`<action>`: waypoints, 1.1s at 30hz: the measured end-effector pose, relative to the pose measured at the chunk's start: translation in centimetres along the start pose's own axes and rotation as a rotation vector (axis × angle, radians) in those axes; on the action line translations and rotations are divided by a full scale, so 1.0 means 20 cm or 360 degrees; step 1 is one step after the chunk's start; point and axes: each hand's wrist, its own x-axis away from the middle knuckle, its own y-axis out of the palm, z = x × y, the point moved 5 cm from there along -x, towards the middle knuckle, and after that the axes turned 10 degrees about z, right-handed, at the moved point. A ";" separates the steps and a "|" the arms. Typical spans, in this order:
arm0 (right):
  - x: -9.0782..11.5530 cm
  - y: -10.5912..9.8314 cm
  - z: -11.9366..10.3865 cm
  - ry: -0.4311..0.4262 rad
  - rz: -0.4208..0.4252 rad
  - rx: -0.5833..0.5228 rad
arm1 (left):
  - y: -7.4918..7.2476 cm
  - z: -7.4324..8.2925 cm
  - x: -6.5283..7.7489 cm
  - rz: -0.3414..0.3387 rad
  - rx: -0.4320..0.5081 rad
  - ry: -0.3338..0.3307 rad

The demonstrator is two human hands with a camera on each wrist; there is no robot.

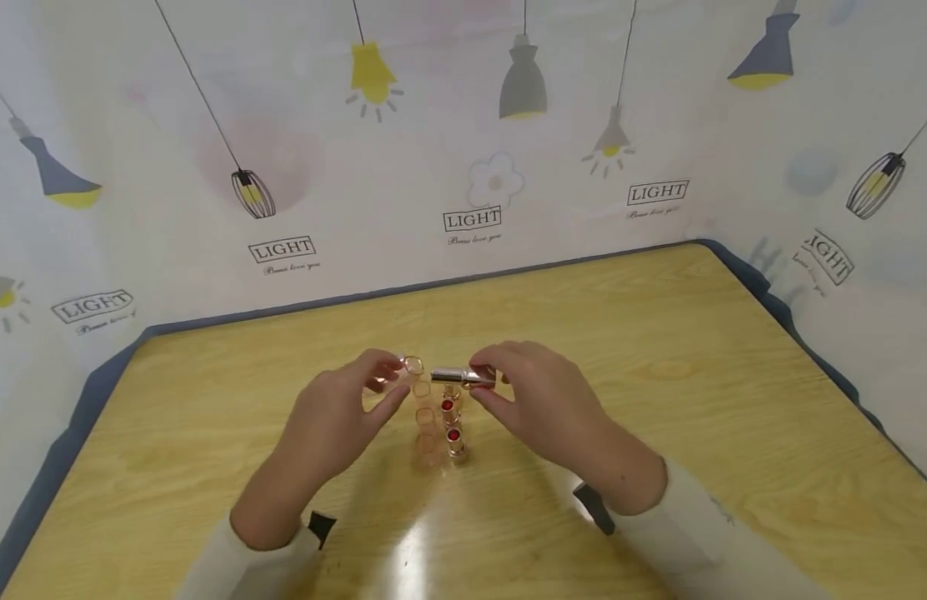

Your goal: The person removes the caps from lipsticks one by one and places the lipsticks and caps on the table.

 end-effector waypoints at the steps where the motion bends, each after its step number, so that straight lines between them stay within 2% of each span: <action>1: 0.00 0.00 0.00 0.0021 -0.0017 -0.0026 | 0.01 -0.02 0.00 -0.0027 0.0019 -0.0043; 4: 0.00 0.02 0.02 0.0070 -0.0058 -0.0096 | 0.03 -0.05 -0.02 -0.0081 0.0060 -0.0109; 8: 0.00 0.02 0.05 0.0094 -0.0044 -0.0139 | 0.06 -0.09 -0.06 -0.0138 0.0105 -0.0149; 15: -0.01 0.03 0.08 0.0186 -0.0059 -0.0183 | 0.14 -0.18 -0.12 -0.0348 0.0172 -0.0243; 24: -0.02 0.03 0.08 0.0171 -0.0057 -0.0258 | 0.23 -0.23 -0.15 -0.0473 0.0119 -0.0261; 33: -0.02 0.03 0.07 0.0221 -0.0111 -0.0318 | 0.33 -0.27 -0.17 -0.0606 0.0070 -0.0295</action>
